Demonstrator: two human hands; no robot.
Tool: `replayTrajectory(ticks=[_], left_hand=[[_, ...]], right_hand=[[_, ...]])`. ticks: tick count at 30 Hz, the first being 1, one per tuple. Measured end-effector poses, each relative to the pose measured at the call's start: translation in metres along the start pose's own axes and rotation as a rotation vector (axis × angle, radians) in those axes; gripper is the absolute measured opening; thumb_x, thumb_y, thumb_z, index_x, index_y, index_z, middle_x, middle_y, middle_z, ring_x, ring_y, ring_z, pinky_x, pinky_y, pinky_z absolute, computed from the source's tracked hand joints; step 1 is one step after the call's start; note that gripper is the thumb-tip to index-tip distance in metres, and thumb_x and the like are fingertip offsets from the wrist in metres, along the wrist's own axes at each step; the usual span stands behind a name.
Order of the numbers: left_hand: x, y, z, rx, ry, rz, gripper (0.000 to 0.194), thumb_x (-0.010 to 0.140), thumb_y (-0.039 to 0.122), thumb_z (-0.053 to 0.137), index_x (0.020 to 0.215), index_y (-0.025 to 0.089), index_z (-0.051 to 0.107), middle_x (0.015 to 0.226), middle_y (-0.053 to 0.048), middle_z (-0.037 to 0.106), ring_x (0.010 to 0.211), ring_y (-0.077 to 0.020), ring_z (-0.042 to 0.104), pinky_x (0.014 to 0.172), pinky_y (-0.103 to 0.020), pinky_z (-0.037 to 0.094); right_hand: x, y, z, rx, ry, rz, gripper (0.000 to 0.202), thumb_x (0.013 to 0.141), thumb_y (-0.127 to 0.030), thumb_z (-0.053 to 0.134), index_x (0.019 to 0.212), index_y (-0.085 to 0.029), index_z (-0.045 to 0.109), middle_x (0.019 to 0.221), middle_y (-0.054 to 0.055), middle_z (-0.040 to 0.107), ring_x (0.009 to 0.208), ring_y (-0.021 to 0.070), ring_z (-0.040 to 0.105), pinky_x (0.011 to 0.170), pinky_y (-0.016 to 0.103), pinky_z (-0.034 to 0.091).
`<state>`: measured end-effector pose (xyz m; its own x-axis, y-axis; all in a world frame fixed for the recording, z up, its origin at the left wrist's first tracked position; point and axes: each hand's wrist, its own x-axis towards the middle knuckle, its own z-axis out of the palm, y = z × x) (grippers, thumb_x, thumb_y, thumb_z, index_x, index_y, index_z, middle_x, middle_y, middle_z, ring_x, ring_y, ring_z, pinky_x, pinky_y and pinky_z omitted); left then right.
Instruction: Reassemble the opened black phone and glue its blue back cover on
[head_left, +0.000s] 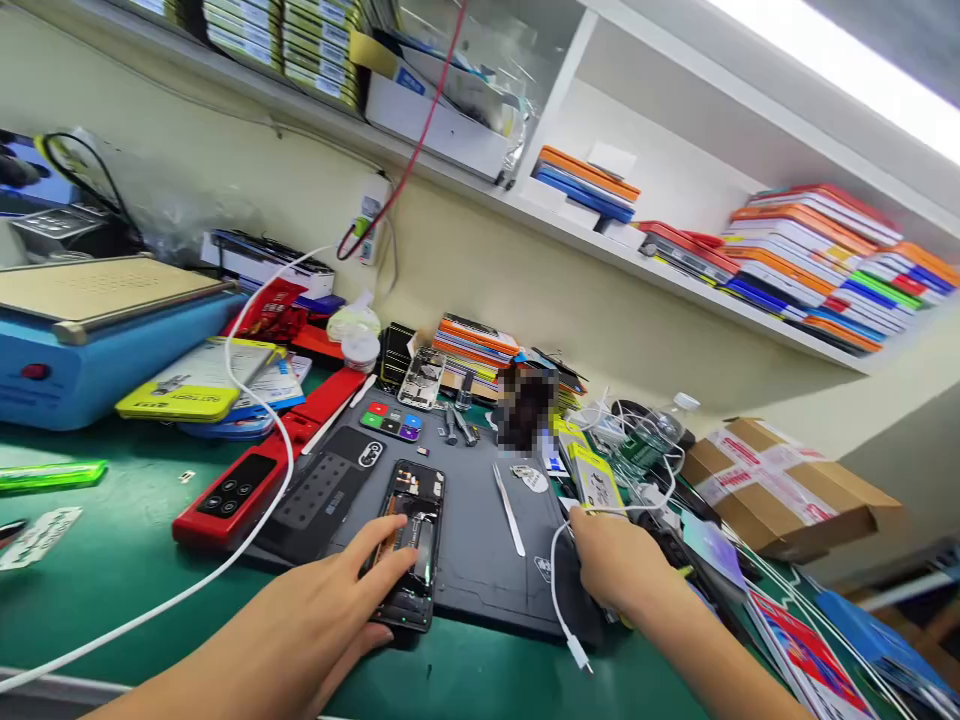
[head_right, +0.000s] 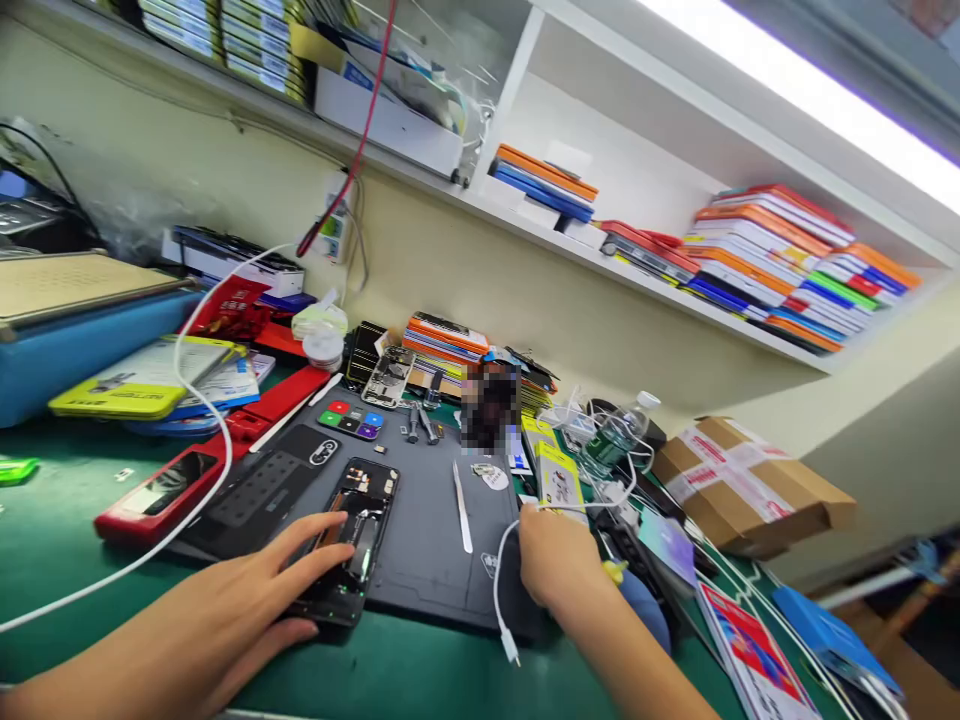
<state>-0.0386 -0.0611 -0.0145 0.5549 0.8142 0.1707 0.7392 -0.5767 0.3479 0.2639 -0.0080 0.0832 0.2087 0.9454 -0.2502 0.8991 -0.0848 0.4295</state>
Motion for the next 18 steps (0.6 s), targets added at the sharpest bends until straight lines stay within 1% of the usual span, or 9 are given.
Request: replayTrajectory(ticks=[2,4,6,7,10,12,14,16,18], left_hand=[[0.000,0.004,-0.009,-0.019,-0.040,-0.016,0.063,0.091,0.019,0.063,0.152,0.028,0.048,0.164,-0.013,0.043,0.114,-0.0313,0.074,0.089,-0.044,0.065],[0.000,0.006,-0.015,-0.040,-0.052,-0.035,0.061,0.092,0.030,0.066,0.150,0.026,0.049,0.162,-0.015,0.046,0.109,-0.0328,0.076,0.089,-0.047,0.065],[0.002,0.006,-0.017,-0.063,0.010,-0.037,0.053,0.097,0.038,0.060,0.148,0.026,0.050,0.159,-0.014,0.048,0.107,-0.0321,0.076,0.088,-0.048,0.064],[0.004,0.006,-0.017,-0.076,0.050,-0.043,0.048,0.100,0.040,0.054,0.146,0.027,0.050,0.157,-0.014,0.050,0.104,-0.0305,0.077,0.086,-0.048,0.065],[0.013,0.001,-0.018,-0.086,0.147,-0.073,0.038,0.106,0.035,0.041,0.141,0.027,0.052,0.148,-0.012,0.055,0.094,-0.0257,0.077,0.079,-0.044,0.065],[0.020,-0.003,-0.022,-0.034,0.157,-0.095,0.035,0.106,0.030,0.038,0.135,0.024,0.055,0.140,-0.011,0.058,0.088,-0.0250,0.076,0.073,-0.043,0.064],[0.026,-0.009,-0.028,0.053,0.140,-0.100,0.031,0.105,0.025,0.037,0.126,0.023,0.060,0.131,-0.010,0.062,0.084,-0.0250,0.075,0.071,-0.042,0.063],[0.031,-0.016,-0.034,0.132,0.135,-0.114,0.031,0.105,0.021,0.035,0.118,0.022,0.063,0.124,-0.009,0.063,0.077,-0.0230,0.074,0.067,-0.039,0.061],[0.032,-0.024,-0.039,0.192,0.164,-0.142,0.032,0.106,0.021,0.034,0.117,0.022,0.064,0.121,-0.008,0.063,0.071,-0.0208,0.072,0.062,-0.036,0.059]], right_hand=[[0.004,0.001,0.002,-0.003,-0.003,0.007,0.048,0.078,0.010,0.057,0.121,-0.008,0.066,0.110,0.025,0.077,0.104,0.0386,0.077,0.075,0.038,0.053],[0.007,0.003,0.004,0.003,-0.001,0.008,0.049,0.077,0.009,0.056,0.121,-0.010,0.065,0.110,0.025,0.077,0.104,0.0386,0.077,0.072,0.037,0.051],[0.009,0.006,0.006,0.014,0.005,0.003,0.044,0.078,0.004,0.058,0.119,-0.010,0.065,0.112,0.025,0.077,0.104,0.0391,0.076,0.070,0.036,0.050],[0.010,0.008,0.006,0.020,0.012,-0.001,0.040,0.079,0.001,0.058,0.118,-0.010,0.065,0.112,0.026,0.077,0.104,0.0395,0.076,0.069,0.036,0.049],[0.009,0.013,0.003,0.034,0.048,-0.017,0.028,0.082,-0.008,0.060,0.109,-0.012,0.065,0.109,0.025,0.077,0.100,0.0392,0.076,0.067,0.036,0.045],[0.005,0.017,-0.002,0.044,0.079,-0.030,0.020,0.081,-0.011,0.061,0.100,-0.015,0.066,0.102,0.021,0.079,0.094,0.0368,0.076,0.065,0.035,0.042],[0.001,0.023,-0.009,0.053,0.107,-0.041,0.014,0.078,-0.011,0.062,0.090,-0.018,0.065,0.094,0.017,0.079,0.087,0.0338,0.075,0.063,0.033,0.040],[-0.003,0.030,-0.016,0.057,0.135,-0.050,0.012,0.076,-0.010,0.063,0.083,-0.020,0.063,0.090,0.014,0.077,0.081,0.0315,0.074,0.062,0.033,0.039],[-0.006,0.039,-0.022,0.070,0.181,-0.068,0.012,0.074,-0.009,0.063,0.078,-0.021,0.063,0.088,0.013,0.076,0.078,0.0300,0.073,0.062,0.033,0.040]])
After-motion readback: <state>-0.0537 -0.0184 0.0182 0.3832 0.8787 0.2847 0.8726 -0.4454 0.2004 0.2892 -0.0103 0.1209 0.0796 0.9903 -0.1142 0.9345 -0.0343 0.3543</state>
